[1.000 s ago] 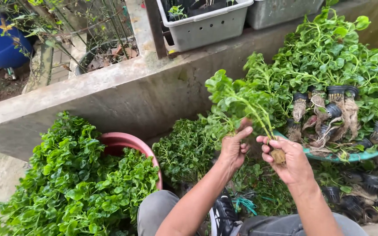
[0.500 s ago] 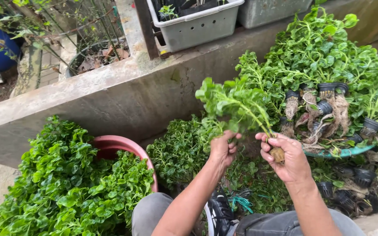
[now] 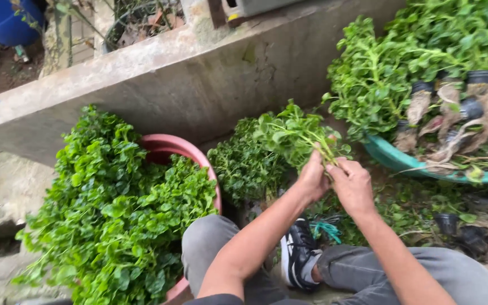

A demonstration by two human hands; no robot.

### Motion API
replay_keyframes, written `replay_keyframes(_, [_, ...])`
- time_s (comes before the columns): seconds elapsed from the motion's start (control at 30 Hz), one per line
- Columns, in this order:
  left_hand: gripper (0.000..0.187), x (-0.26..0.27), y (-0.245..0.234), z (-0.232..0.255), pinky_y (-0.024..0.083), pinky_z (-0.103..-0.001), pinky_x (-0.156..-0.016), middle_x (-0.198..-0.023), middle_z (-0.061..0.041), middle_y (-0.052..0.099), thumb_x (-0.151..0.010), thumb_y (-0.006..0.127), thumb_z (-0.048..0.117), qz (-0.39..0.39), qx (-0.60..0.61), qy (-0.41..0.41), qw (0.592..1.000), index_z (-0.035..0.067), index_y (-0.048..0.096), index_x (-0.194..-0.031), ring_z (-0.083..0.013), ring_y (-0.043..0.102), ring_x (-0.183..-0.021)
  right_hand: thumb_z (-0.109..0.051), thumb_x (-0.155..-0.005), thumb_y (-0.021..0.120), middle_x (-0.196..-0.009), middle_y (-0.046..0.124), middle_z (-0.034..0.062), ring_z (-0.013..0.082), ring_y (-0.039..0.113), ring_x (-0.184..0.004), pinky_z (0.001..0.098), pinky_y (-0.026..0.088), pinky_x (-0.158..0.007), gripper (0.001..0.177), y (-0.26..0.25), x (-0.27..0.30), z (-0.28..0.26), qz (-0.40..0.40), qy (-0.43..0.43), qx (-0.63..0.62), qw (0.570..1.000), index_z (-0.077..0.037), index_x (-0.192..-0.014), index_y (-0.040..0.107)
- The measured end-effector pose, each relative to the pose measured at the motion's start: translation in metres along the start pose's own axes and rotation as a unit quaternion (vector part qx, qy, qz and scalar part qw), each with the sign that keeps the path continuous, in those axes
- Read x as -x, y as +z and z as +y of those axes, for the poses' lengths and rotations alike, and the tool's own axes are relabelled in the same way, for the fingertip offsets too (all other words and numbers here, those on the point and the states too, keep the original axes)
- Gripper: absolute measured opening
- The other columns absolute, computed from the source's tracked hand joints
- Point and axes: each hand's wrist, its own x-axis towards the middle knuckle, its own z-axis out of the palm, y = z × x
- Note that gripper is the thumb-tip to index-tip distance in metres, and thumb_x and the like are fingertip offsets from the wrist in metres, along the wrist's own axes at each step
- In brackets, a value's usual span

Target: The recorder is cleaning, sorting, and removing roots from bundles of green leafy vegetables (likely water spinach) at an outdoor washing station.

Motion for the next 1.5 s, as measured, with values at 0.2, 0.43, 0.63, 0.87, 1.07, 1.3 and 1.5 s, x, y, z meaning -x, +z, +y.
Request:
replay_keyframes(0.2, [0.082,-0.017,-0.044,-0.043,0.053,-0.040,-0.074,-0.096,-0.014,0.069,-0.110,0.032,0.073,0.053,-0.209,0.034,0.976,0.000,0.068,-0.122,-0.0249,0.064,-0.082,-0.011,-0.092,0.074,-0.072,0.070,0.0155,0.0179,0.061,-0.054,0.0331,0.046,-0.047,0.018,-0.017,-0.014,-0.010,-0.206,0.301,-0.012,0.931,0.007,-0.089,0.076])
replay_keyframes(0.43, [0.019,0.035,-0.119,-0.085,0.057,-0.034,-0.056,-0.080,-0.016,0.075,-0.093,0.075,0.013,0.163,-0.217,0.022,0.962,-0.005,0.076,-0.089,-0.0252,0.071,-0.064,-0.008,-0.097,0.069,-0.085,0.073,0.0108,0.0141,0.061,-0.061,0.0246,0.047,-0.051,0.014,-0.071,-0.034,-0.065,-0.062,0.290,-0.028,0.954,-0.001,-0.107,0.075])
replay_keyframes(0.63, [0.021,0.042,-0.278,-0.111,0.048,-0.052,-0.089,-0.086,-0.024,0.072,-0.062,0.086,0.023,0.729,-0.325,0.054,0.600,0.003,0.083,-0.070,-0.0392,0.066,-0.082,-0.012,-0.100,0.068,-0.088,0.071,0.0063,0.0100,0.066,-0.065,0.0214,0.054,-0.055,0.013,-0.082,-0.035,-0.074,-0.037,0.259,-0.151,0.953,-0.003,-0.109,0.071])
replay_keyframes(0.87, [0.094,0.016,-0.267,-0.089,0.048,-0.049,-0.101,-0.117,-0.029,0.069,-0.051,0.096,0.063,0.580,-0.332,0.077,0.740,-0.004,0.068,-0.110,-0.0406,0.065,-0.111,-0.005,-0.110,0.065,-0.100,0.070,0.0116,0.0157,0.069,-0.080,0.0251,0.057,-0.063,0.012,-0.093,-0.023,-0.045,-0.034,0.240,-0.181,0.953,0.007,-0.110,0.068])
replay_keyframes(1.07, [0.080,-0.034,-0.271,-0.085,0.053,-0.047,-0.098,-0.106,-0.025,0.073,-0.051,0.092,0.064,0.556,-0.412,-0.030,0.722,-0.005,0.082,-0.091,-0.0391,0.069,-0.102,-0.004,-0.109,0.065,-0.093,0.069,0.0161,0.0170,0.066,-0.073,0.0251,0.054,-0.061,0.016,-0.082,-0.025,-0.047,-0.023,0.263,-0.149,0.953,0.010,-0.116,0.070])
replay_keyframes(1.3, [0.049,-0.032,-0.251,-0.083,0.060,-0.041,-0.078,-0.099,-0.018,0.076,-0.063,0.094,0.025,0.387,0.040,0.086,0.917,-0.006,0.074,-0.095,-0.0289,0.071,-0.080,-0.001,-0.104,0.064,-0.110,0.072,0.0217,0.0183,0.068,-0.077,0.0274,0.057,-0.061,0.021,-0.073,-0.028,-0.062,-0.018,0.281,-0.209,0.936,0.016,-0.117,0.066])
replay_keyframes(1.5, [0.050,-0.032,-0.252,-0.063,0.063,-0.045,-0.084,-0.113,-0.022,0.070,-0.078,0.081,0.019,0.126,0.290,0.091,0.944,-0.006,0.062,-0.118,-0.0306,0.074,-0.091,-0.001,-0.103,0.062,-0.114,0.072,0.0280,0.0216,0.069,-0.079,0.0309,0.057,-0.061,0.019,-0.056,-0.026,-0.045,-0.039,0.281,-0.296,0.912,0.016,-0.111,0.065])
